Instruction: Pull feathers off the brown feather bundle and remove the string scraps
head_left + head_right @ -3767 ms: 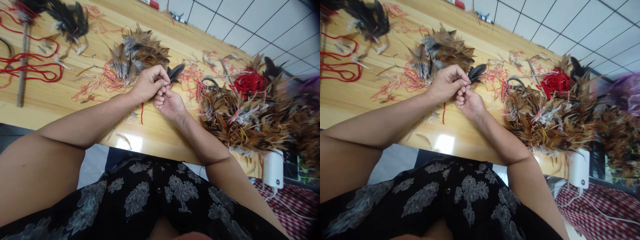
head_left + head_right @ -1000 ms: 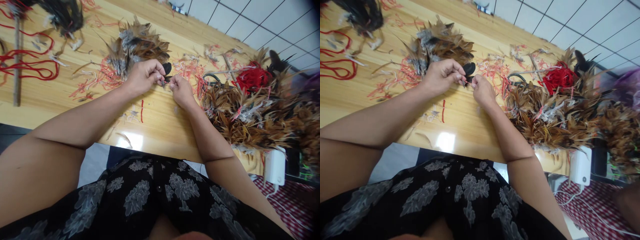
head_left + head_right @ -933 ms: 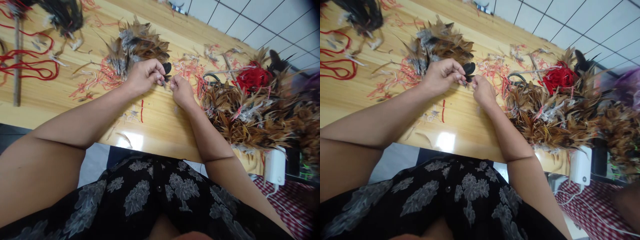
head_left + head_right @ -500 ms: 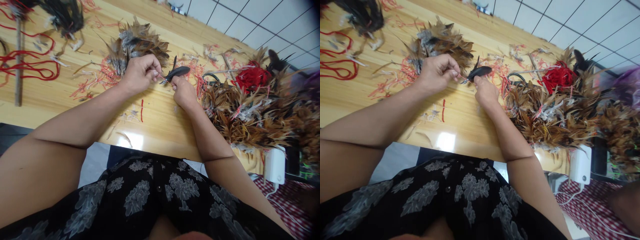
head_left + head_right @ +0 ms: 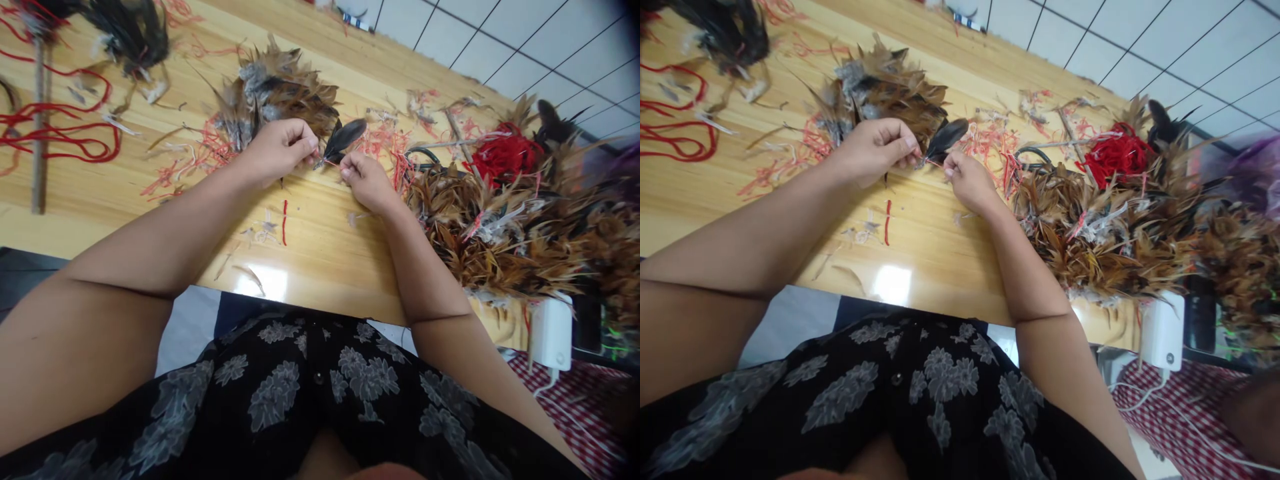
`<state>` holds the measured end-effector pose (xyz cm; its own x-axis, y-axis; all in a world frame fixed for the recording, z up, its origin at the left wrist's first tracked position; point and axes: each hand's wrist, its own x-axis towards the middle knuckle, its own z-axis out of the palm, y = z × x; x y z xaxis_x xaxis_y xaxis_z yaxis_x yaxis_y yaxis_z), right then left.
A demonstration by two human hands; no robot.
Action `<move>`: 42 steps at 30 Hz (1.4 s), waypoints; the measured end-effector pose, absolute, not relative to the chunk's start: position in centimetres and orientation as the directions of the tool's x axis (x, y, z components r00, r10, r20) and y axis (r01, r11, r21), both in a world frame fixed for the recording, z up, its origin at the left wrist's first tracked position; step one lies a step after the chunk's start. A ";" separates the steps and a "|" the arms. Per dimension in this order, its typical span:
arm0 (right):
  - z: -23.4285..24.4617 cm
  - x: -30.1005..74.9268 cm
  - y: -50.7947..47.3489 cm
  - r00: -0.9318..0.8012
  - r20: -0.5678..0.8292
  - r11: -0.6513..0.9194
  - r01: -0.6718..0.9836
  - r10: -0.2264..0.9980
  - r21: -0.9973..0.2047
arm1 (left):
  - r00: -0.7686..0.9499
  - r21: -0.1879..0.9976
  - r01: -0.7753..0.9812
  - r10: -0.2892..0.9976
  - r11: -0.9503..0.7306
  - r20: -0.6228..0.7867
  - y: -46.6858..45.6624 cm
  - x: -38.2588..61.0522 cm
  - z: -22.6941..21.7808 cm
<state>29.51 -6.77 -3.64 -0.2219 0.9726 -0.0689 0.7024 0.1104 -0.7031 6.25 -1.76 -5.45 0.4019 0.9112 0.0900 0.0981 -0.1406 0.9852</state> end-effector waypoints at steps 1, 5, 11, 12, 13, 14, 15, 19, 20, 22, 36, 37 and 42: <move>-3.6 29.5 -6.8 -0.217 -0.080 0.102 0.715 0.973 -0.692 | 0.401 0.994 0.039 0.913 -0.099 0.075 -1.8 6.4 -5.6; -3.0 29.3 -7.2 -0.199 -0.129 0.077 0.780 0.972 -0.622 | 0.376 0.996 -0.075 0.924 -0.047 0.072 -1.6 6.7 -6.1; -3.8 29.3 -7.1 -0.219 -0.084 0.104 0.723 0.972 -0.683 | 0.370 0.995 -0.085 0.926 -0.046 0.074 -1.4 6.8 -6.3; -4.1 29.4 -7.0 -0.242 -0.078 0.114 0.686 0.967 -0.718 | 0.370 0.995 -0.082 0.926 -0.052 0.079 -1.5 6.8 -6.3; -4.4 29.5 -6.8 -0.264 -0.071 0.122 0.647 0.962 -0.753 | 0.367 0.995 -0.076 0.926 -0.061 0.085 -1.5 6.8 -6.3; -4.6 29.6 -6.7 -0.279 -0.061 0.127 0.609 0.958 -0.783 | 0.363 0.995 -0.066 0.928 -0.070 0.089 -1.6 6.9 -6.3; -4.7 29.7 -6.6 -0.283 -0.052 0.128 0.580 0.958 -0.804 | 0.361 0.996 -0.054 0.928 -0.077 0.092 -1.7 6.9 -6.2; -4.3 29.6 -6.7 -0.253 -0.042 0.123 0.601 0.967 -0.790 | 0.385 0.993 -0.008 0.916 -0.116 0.110 -2.1 6.9 -5.9; -4.0 29.5 -6.9 -0.249 -0.048 0.124 0.627 0.967 -0.769 | 0.393 0.992 -0.004 0.912 -0.125 0.117 -2.1 6.9 -5.8; -3.4 29.3 -7.2 -0.245 -0.075 0.116 0.681 0.967 -0.723 | 0.399 0.991 -0.011 0.908 -0.136 0.129 -2.2 6.8 -5.8; -2.9 27.6 -8.2 -0.190 -0.152 0.096 0.872 0.970 -0.481 | 0.506 0.930 -0.310 0.862 0.196 -0.013 -3.8 8.3 -4.2; -3.0 27.6 -8.3 -0.196 -0.131 0.112 0.873 0.972 -0.474 | 0.495 0.936 -0.294 0.869 0.195 -0.026 -3.8 8.4 -4.2; -3.1 27.9 -8.3 -0.226 -0.077 0.179 0.902 0.971 -0.392 | 0.424 0.977 -0.197 0.906 0.087 0.004 -2.9 8.3 -5.4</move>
<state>27.88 -8.29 -3.07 -0.2261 0.9710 -0.0774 0.9023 0.1788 -0.3922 8.33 -2.89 -5.37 0.4239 0.9057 0.0044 -0.1967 0.0873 0.9766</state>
